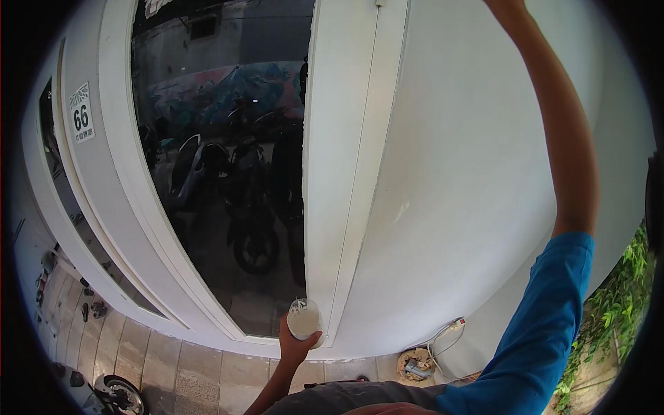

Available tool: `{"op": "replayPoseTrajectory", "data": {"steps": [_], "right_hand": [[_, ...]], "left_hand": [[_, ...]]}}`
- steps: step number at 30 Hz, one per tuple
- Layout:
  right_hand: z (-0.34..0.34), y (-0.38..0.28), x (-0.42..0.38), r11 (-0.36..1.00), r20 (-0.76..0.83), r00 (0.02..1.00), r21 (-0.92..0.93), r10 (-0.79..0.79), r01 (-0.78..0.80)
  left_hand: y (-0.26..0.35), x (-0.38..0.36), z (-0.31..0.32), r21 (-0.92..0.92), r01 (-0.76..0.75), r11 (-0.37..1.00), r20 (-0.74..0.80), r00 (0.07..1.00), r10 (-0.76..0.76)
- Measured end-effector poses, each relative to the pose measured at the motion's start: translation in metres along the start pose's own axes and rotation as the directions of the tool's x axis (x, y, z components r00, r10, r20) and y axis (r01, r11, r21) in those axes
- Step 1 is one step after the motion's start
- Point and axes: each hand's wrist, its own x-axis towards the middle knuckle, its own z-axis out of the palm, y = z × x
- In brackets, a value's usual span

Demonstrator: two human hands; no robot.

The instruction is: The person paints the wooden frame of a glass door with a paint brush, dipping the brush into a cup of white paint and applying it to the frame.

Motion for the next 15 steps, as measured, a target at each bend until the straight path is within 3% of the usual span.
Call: {"op": "replayPoseTrajectory", "data": {"steps": [4,7,9,15], "right_hand": [[-0.005,-0.01,-0.047,1.0,0.054,0.998,-0.011,0.028,-0.028],[-0.02,-0.033,-0.068,0.982,0.145,0.98,0.109,0.139,-0.156],[-0.026,-0.058,-0.071,0.901,0.286,0.875,0.076,0.391,-0.428],[-0.01,-0.03,-0.014,0.91,0.299,0.878,0.064,0.374,-0.41]], "left_hand": [[-0.005,0.0,-0.001,0.011,-0.033,0.999,0.019,0.999,0.033],[-0.002,-0.002,0.001,-0.013,-0.033,0.999,0.021,0.999,0.034],[-0.003,-0.002,0.001,-0.017,-0.035,0.999,0.022,0.999,0.035],[-0.016,-0.002,0.001,-0.017,0.003,1.0,0.04,0.999,-0.003]]}}
